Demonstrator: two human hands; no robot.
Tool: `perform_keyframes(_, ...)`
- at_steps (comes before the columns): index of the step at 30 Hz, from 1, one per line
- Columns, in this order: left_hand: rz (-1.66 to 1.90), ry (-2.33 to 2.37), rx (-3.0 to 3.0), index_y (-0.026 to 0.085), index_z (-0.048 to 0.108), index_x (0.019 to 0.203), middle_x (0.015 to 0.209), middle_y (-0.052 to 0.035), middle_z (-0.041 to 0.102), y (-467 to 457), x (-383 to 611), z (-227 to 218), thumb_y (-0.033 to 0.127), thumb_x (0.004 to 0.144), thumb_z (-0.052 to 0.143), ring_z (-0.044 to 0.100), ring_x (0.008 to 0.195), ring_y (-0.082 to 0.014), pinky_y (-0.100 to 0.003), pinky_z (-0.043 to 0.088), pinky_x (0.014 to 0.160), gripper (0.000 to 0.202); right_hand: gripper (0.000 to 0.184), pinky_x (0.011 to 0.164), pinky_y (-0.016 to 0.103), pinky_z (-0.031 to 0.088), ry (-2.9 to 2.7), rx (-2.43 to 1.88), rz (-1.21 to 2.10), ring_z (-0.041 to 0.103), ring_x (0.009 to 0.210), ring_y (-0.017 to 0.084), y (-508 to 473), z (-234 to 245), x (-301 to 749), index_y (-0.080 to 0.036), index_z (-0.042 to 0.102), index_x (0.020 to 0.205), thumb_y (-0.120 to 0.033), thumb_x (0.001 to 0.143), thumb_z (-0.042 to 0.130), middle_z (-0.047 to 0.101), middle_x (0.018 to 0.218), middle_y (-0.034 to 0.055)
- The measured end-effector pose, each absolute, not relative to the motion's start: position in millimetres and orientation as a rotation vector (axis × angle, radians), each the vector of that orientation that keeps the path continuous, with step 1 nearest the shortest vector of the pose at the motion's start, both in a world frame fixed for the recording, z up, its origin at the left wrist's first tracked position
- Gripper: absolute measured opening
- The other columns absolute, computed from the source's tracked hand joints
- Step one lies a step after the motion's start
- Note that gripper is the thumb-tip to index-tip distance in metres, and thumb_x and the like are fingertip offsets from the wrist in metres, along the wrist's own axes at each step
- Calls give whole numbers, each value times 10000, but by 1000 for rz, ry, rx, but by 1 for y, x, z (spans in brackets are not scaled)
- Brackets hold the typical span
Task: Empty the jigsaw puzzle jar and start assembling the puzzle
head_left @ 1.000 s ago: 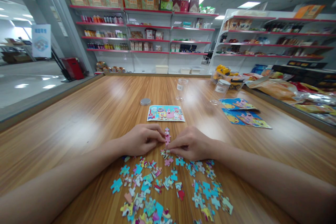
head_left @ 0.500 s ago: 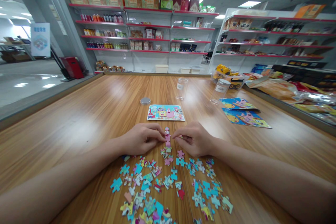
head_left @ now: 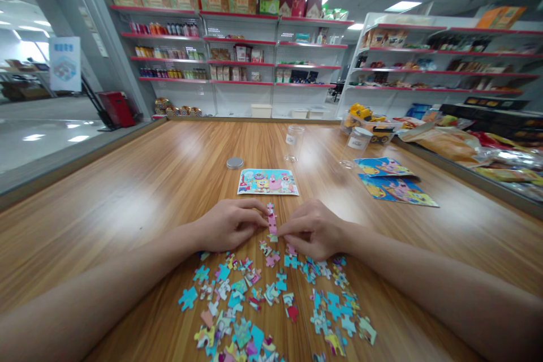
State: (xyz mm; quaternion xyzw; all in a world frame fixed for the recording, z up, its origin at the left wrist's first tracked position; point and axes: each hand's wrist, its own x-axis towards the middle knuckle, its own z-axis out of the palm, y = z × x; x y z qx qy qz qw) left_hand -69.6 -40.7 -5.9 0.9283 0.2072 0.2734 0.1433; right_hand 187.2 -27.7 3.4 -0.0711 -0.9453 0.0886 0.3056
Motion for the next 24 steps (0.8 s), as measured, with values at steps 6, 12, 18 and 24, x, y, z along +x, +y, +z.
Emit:
perform_keyframes(6,840,764,2681,206,715,1074,1237,-88,596,-40,-72,-7,92,887,509,641,1040,-195,-358,539,900,300,214,449,223,369,-2525,-185,256,554,459,98,-27,1,187,-141,758,873,-140,816,551,633,558,2)
perform_keyframes(12,773,795,2743,240,672,1192,1335,-47,599,-38,-73,-10,75,882,493,621,1153,-201,-368,522,967,394,217,453,227,371,-2526,-190,294,554,467,98,-28,3,187,-121,762,869,-117,803,555,641,564,13)
perform_keyframes(18,708,793,2783,279,671,1227,1362,-11,606,-39,-74,-9,101,901,500,617,1188,-189,-356,516,996,409,212,448,221,371,-2527,-213,318,551,460,95,-29,3,185,-114,768,855,-111,795,565,648,562,21)
perform_keyframes(24,650,862,2792,281,624,1279,1437,-21,539,-38,-74,-9,151,934,474,589,1233,-205,-374,512,1007,398,218,463,224,385,-2527,-220,343,562,472,102,-28,2,186,-119,769,867,-116,791,564,651,566,20)
